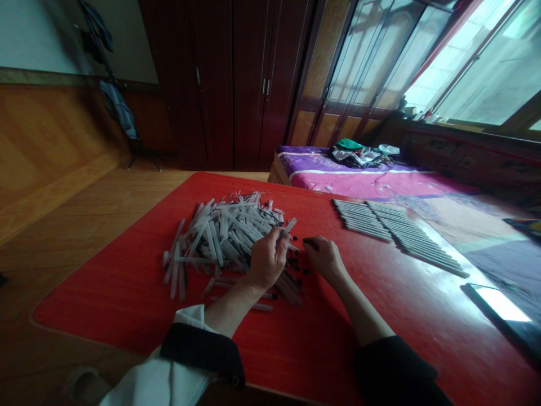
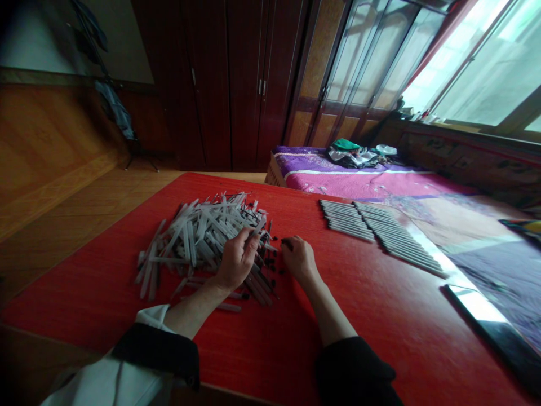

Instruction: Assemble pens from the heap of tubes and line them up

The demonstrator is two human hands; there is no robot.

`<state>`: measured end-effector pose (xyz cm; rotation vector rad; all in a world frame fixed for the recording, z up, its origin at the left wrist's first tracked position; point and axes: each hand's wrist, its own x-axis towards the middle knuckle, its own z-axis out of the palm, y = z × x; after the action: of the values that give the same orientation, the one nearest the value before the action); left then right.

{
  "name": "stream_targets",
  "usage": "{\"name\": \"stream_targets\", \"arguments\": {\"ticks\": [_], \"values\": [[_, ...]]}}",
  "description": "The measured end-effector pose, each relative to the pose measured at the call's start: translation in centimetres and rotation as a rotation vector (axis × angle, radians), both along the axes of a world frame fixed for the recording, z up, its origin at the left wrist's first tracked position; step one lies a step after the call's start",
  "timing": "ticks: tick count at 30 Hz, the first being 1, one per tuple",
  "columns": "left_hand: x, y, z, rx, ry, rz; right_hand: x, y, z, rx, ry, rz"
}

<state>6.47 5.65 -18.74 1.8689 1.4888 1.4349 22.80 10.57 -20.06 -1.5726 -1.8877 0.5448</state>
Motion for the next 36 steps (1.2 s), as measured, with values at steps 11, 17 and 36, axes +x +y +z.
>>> {"name": "stream_targets", "arguments": {"ticks": [11, 17, 36], "values": [[0.8, 0.0, -1.3, 0.104, 0.359, -0.044, 1.4, -0.5, 1.4, -0.307, 1.185, 0.208], [0.8, -0.1, -1.3, 0.099, 0.404, -0.028, 1.3, -0.6, 1.5, -0.319, 1.187, 0.255], [0.3, -0.1, -0.8, 0.119, 0.493, -0.004, 1.5, -0.9, 1.6, -0.285, 1.032, 0.243]]}}
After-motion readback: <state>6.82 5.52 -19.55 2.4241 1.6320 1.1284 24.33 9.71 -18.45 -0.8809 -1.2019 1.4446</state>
